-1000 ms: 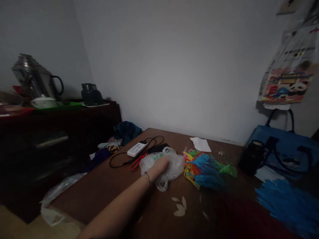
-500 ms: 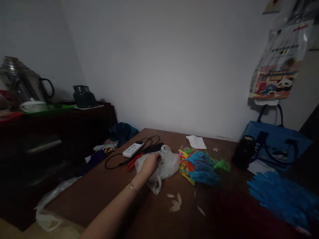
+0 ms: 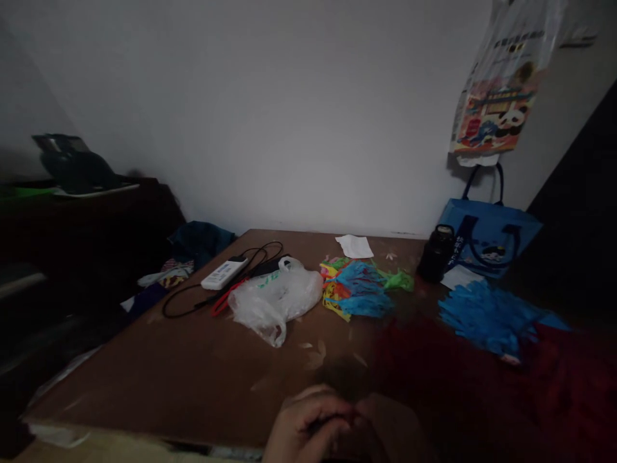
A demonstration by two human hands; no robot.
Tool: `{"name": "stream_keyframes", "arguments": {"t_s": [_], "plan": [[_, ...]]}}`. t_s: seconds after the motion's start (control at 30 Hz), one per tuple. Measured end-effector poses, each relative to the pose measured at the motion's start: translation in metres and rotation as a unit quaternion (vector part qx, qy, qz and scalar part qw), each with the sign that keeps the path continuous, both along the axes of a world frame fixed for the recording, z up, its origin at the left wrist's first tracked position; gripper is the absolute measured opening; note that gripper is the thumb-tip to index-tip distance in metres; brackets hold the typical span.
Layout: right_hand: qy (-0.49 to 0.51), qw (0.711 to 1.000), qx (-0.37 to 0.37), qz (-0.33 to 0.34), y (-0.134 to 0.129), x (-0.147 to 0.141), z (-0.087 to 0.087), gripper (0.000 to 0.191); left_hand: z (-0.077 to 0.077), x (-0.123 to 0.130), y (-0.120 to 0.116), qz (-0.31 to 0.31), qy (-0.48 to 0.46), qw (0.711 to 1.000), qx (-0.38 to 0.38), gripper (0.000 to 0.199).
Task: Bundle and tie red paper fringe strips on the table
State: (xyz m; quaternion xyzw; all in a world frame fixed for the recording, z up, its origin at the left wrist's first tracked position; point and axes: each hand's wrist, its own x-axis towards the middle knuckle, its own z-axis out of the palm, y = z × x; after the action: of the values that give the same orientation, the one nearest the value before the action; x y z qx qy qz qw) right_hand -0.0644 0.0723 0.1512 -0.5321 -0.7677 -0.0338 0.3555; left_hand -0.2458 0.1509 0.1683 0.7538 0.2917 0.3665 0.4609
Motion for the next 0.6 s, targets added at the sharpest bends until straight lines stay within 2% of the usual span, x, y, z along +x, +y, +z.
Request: {"name": "stream_keyframes", "arguments": {"t_s": [0.1, 0.23, 0.33, 0.6], "plan": [[-0.006, 1.000, -0.005, 0.007, -0.003, 0.001, 0.001, 0.028, -0.003, 0.004, -0.005, -0.018, -0.011, 1.000, 0.010, 0.019], [-0.017, 1.000, -0.014, 0.013, -0.008, 0.004, 0.002, 0.027, -0.008, 0.010, -0.013, -0.032, -0.026, 0.999, -0.016, 0.026], [-0.028, 0.999, -0.024, 0.015, -0.011, 0.008, 0.002, 0.027, -0.008, 0.013, -0.018, -0.024, -0.029, 0.999, -0.026, 0.027], [-0.069, 0.996, -0.053, 0.033, -0.014, 0.011, 0.002, 0.028, -0.004, 0.015, -0.024, 0.005, -0.008, 1.000, 0.026, 0.024]]}}
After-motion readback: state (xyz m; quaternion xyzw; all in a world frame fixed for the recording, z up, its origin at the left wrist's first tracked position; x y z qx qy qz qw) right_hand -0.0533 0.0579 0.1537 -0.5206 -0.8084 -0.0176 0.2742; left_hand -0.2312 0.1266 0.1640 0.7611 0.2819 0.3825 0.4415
